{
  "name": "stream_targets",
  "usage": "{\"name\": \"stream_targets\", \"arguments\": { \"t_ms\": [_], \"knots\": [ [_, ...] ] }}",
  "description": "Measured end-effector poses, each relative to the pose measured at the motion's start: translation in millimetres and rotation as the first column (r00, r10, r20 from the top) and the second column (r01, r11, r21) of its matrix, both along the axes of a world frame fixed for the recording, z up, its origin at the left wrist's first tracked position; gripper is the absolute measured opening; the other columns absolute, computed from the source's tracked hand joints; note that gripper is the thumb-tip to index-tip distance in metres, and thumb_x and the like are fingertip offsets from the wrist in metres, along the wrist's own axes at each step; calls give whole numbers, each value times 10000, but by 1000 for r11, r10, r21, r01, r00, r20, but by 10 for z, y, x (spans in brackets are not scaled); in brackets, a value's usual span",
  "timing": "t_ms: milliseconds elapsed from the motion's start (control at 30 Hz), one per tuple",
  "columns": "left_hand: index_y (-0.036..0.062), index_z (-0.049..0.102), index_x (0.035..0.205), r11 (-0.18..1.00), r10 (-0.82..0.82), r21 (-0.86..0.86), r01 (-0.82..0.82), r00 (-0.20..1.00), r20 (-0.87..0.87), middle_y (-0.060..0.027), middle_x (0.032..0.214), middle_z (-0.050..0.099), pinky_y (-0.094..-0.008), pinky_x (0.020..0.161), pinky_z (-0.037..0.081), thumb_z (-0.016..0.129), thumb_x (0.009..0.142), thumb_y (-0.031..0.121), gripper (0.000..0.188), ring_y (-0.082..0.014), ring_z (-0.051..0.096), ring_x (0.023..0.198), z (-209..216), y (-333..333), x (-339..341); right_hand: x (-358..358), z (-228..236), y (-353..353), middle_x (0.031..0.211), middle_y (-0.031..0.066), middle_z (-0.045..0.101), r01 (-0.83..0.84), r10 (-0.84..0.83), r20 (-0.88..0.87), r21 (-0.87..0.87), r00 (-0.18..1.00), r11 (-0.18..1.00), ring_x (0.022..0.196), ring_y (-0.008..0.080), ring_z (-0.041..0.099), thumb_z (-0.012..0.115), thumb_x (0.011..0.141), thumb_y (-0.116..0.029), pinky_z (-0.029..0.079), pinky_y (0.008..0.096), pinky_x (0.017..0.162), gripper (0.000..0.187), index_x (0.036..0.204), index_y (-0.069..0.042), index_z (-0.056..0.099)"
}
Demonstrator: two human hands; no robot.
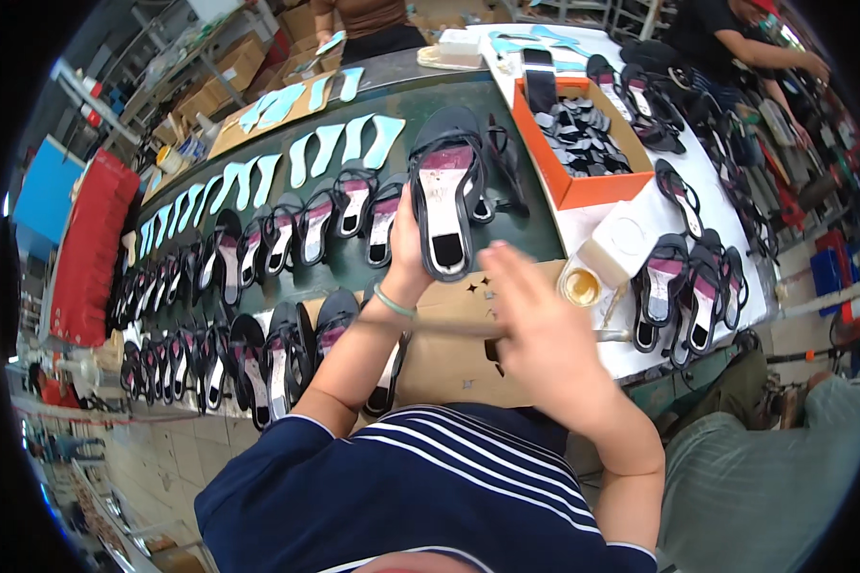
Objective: Applying glue to the insoles of black sandals using a brush and organizing them on a workbench in a factory setting.
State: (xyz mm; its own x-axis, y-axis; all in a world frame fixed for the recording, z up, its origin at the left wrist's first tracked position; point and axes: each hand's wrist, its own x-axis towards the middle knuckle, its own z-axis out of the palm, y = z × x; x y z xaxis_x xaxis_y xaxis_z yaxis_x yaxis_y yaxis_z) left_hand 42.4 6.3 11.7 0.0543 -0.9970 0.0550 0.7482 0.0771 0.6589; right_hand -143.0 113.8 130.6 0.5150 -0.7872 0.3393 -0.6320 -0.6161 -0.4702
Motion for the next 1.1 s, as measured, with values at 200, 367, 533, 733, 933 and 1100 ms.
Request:
{"name": "stream_targets", "arguments": {
  "t_ms": [200, 367, 533, 733, 933, 1100],
  "knots": [
    [54, 539, 1218, 998, -40, 34, 47, 982, -183, -86, 1074, 647, -327, 794, 541, 248, 1023, 379, 478, -193, 650, 909, 99, 42, 351, -342, 68, -185, 886, 69, 616, 173, -238, 527, 170, 816, 970, 770, 101, 576, 588, 853, 33, 432, 206, 596, 43, 846, 46, 628],
    [64, 549, 1188, 999, 54, 8, -54, 991, -125, -90, 1022, 655, -327, 672, 566, 279, 1019, 368, 441, -193, 666, 806, 239, 174, 439, -563, 64, -235, 909, 155, 599, 59, -205, 812, 207, 547, 977, 454, 65, 405, 412, 1010, -203, 308, 194, 401, 393, 695, 11, 507],
    [64, 411, 1333, 983, 166, -84, -161, 985, 49, -93, 1194, 574, -320, 881, 513, 229, 1032, 345, 450, -176, 611, 1022, 159, 235, 566, -312, 115, -311, 997, 248, 578, 68, -49, 971, 34, 233, 997, 687, 221, 565, 178, 1021, -430, 496, 331, 595, 621, 785, 9, 548],
    [53, 417, 1347, 946, 309, -153, -285, 936, 168, -107, 1210, 577, -315, 854, 531, 270, 1028, 360, 467, -181, 627, 1021, 273, 438, 541, 20, -67, -223, 964, 203, 608, -202, 108, 911, -28, 398, 979, 722, 231, 627, 168, 996, -539, 533, 317, 647, 743, 860, 49, 603],
    [50, 325, 1400, 948, 309, -167, -272, 913, 267, -122, 1232, 548, -319, 902, 506, 230, 1032, 355, 487, -186, 595, 1068, 232, 527, 434, 599, -244, -453, 913, 173, 644, -86, 224, 752, -219, 620, 972, 706, 196, 661, 567, 933, -126, 542, 273, 629, 222, 867, 72, 642],
    [46, 282, 1411, 931, 348, -209, -298, 897, 272, -121, 1250, 529, -315, 913, 494, 220, 1032, 339, 483, -176, 584, 1074, 208, 576, 273, 773, -411, -721, 768, 122, 657, 54, 148, 800, -220, 581, 974, 657, 158, 662, 632, 892, -97, 518, 243, 567, 194, 793, 69, 646]
  ]
}}
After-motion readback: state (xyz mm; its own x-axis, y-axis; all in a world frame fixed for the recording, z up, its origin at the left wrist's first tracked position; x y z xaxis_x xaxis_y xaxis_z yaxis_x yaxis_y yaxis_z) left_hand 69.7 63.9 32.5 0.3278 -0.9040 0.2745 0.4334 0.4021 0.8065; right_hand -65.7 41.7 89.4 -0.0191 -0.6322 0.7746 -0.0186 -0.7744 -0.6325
